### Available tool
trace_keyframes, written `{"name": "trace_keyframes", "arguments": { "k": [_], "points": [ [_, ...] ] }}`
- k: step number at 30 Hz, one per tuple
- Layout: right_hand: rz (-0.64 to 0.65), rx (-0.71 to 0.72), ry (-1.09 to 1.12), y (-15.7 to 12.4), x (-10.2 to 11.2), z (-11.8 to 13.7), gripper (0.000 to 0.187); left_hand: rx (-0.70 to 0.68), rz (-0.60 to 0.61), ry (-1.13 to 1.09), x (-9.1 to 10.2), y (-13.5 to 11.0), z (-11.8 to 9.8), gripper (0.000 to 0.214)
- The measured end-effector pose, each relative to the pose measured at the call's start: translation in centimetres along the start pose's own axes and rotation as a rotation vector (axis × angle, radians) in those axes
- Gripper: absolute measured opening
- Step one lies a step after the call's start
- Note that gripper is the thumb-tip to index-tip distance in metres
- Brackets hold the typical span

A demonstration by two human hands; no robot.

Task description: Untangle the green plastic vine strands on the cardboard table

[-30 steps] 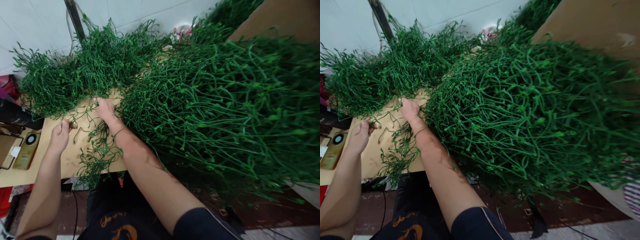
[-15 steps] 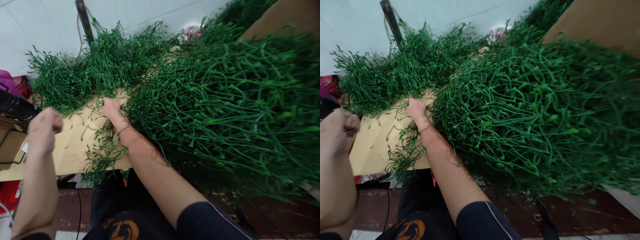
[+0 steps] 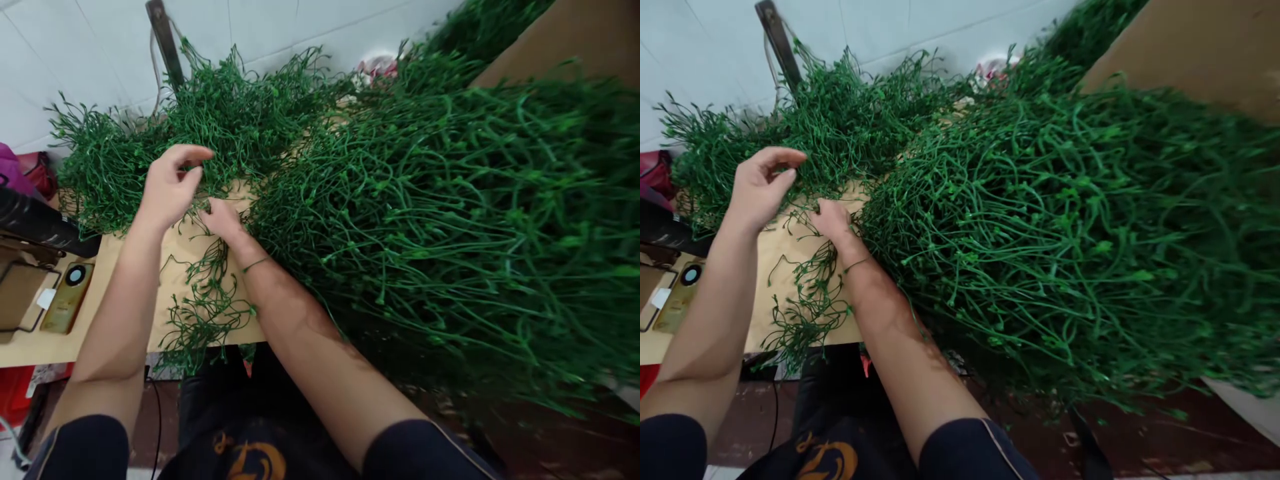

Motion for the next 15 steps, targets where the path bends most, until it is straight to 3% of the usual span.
{"name": "trace_keyframes", "arguments": {
  "k": [3,5,7,10,15],
  "points": [
    [0.017,0.006,0.058,0.0,0.2,0.1,0.028,0.169,0.090,-0.098,1.3,0.1,5.8,0.038],
    [0.021,0.027,0.083,0.0,0.3,0.1,0.026,0.243,0.229,-0.223,0.9,0.2,7.6,0.049],
    [0.017,0.048,0.100,0.1,0.3,0.0,0.026,0.282,0.357,-0.362,0.1,0.1,8.1,0.063],
    [0.012,0.082,0.160,0.3,0.2,-0.4,0.027,0.268,0.439,-0.481,-0.3,-0.2,8.5,0.076],
    [0.029,0.109,0.407,0.9,-0.5,-1.1,0.025,0.198,0.561,-0.422,1.0,-1.5,9.7,0.078]
  ]
}}
Point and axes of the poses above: each hand's wrist, its own y-axis towards the middle knuckle, its own x-axis out of the back of the hand, z = x × y, the point moved 1 cm from there along y, towards the middle knuckle, and after that the axes turned 8 degrees about z, right-handed, at the moved point
